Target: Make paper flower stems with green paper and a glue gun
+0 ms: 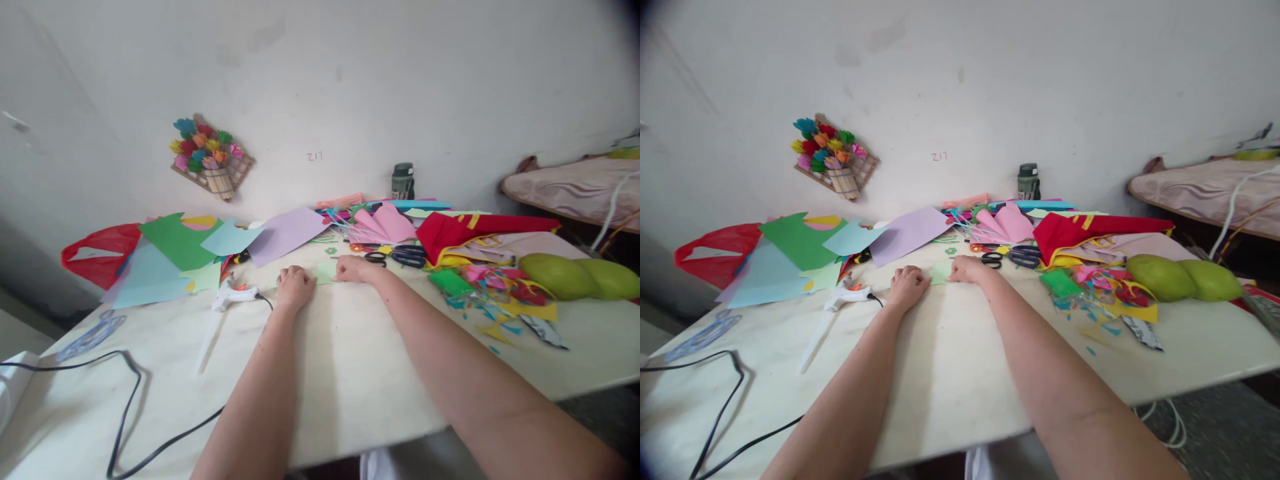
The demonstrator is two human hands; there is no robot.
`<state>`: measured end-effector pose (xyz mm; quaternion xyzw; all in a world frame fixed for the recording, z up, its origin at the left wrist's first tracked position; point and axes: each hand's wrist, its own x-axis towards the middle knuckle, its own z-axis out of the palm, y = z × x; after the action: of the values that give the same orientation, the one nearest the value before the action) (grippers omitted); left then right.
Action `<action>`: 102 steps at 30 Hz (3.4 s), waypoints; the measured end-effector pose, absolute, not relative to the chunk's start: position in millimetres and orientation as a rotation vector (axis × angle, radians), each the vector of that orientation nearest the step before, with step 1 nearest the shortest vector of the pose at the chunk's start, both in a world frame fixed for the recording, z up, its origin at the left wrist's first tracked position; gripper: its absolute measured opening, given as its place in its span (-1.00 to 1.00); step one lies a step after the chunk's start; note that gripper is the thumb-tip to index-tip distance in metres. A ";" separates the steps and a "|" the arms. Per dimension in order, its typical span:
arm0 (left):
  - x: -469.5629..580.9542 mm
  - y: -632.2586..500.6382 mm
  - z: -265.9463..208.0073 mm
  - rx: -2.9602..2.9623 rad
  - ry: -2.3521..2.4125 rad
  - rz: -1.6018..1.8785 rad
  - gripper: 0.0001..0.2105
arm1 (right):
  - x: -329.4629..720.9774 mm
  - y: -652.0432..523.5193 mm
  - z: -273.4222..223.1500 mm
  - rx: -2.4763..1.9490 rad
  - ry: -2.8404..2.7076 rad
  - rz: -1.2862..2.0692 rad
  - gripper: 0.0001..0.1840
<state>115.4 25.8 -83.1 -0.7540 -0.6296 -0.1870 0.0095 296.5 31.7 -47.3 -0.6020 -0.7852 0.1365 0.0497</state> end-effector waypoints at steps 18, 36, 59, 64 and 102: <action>120.4 21.4 -80.9 -2.221 -2.044 -0.578 -0.76 | 298.9 33.5 -45.3 -1.836 -2.491 0.254 -0.67; 125.2 21.7 -87.1 -2.022 -2.104 -0.512 -0.55 | 304.8 36.5 -54.1 -2.025 -2.329 0.120 -0.23; 182.8 -32.6 -68.9 -2.523 -1.864 -0.169 -0.53 | 312.1 45.1 -65.3 -2.015 -2.369 0.263 0.10; 184.3 -33.0 -66.6 -2.507 -1.885 -0.159 -0.51 | 311.3 42.3 -62.6 -2.034 -2.374 0.284 0.06; 155.7 -9.3 -86.6 -2.488 -1.860 -0.235 -0.43 | 318.2 55.0 -78.8 -1.768 -2.204 -0.321 0.00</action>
<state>155.7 -9.3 -86.6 -0.7986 -0.5970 -0.0753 0.0129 318.2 55.0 -78.8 -0.6149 -0.7665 -0.1115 0.1482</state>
